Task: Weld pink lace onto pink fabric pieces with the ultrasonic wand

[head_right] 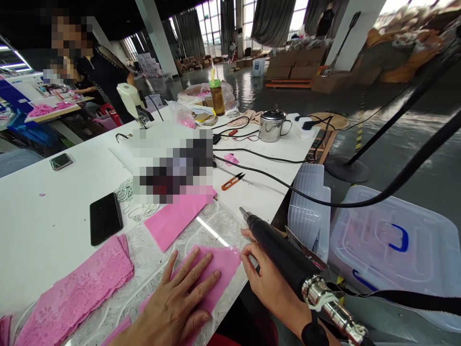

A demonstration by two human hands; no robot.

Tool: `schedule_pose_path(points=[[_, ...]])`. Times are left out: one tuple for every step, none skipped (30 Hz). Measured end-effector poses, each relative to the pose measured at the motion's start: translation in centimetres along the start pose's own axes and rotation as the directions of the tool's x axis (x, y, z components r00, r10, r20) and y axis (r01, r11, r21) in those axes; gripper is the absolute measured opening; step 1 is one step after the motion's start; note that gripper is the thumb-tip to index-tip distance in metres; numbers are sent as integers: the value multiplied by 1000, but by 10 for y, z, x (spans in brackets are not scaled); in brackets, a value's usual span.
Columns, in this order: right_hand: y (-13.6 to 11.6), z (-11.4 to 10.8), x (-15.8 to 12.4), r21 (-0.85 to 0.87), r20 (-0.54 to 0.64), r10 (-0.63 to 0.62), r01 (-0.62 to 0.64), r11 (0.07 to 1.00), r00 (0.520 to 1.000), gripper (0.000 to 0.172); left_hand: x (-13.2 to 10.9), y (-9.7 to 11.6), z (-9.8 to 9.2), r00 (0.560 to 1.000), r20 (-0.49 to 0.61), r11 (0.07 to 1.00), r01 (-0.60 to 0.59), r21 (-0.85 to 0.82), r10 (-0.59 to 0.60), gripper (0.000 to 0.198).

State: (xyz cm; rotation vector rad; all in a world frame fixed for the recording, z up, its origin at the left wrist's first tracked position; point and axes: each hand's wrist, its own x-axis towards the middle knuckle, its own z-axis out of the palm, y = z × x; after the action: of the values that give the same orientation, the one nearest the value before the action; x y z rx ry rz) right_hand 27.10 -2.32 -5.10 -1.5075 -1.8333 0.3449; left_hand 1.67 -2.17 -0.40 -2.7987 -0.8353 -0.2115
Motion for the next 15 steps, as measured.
schedule_pose_path(points=[[1,0,0,-5,-3,2,-2,1000,1000,17,0,0,1,1000,-3,1000,3,2,-3,61],[1,0,0,-9,-7,3,-3,1000,1000,17,0,0,1,1000,-6,1000,6,8,-6,60],[2,0,0,-8,-14,3,-3,1000,1000,17,0,0,2,1000,-10,1000,5,16,-5,60],[2,1,0,-2,-23,2,-3,1000,1000,16,-1,0,2,1000,-14,1000,3,26,-2,60],[2,1,0,7,-37,2,-2,1000,999,16,-1,0,2,1000,-13,999,0,35,0,60],[1,2,0,16,-53,3,-2,1000,999,16,-2,0,3,1000,-11,999,2,44,-1,60],[1,3,1,27,-70,3,-1,1000,998,16,-2,-1,3,1000,-8,999,3,49,-3,60],[-1,4,2,38,-87,2,1,999,996,16,-3,-1,2,1000,-6,999,4,50,-4,60],[-2,4,3,49,-103,1,4,999,995,17,-3,-2,2,1000,-4,999,5,49,-5,60],[-3,5,3,59,-115,-2,9,998,993,17,-3,-2,2,1000,-6,999,5,47,-5,59],[-5,5,4,68,-121,-5,13,998,993,16,-3,-2,2,1000,-9,999,4,45,-4,60],[-6,5,5,75,-123,-7,16,997,992,16,-3,-2,2,1000,-11,999,3,43,-2,60],[-8,5,6,77,-124,-7,17,997,992,15,-2,-1,2,1000,-11,999,3,41,-2,61],[-9,6,7,74,-122,-7,16,997,993,15,-2,-1,3,1000,-12,999,3,40,-3,62],[-10,6,8,68,-117,-8,16,998,993,14,-2,-1,3,1000,-11,999,3,39,-3,63]])
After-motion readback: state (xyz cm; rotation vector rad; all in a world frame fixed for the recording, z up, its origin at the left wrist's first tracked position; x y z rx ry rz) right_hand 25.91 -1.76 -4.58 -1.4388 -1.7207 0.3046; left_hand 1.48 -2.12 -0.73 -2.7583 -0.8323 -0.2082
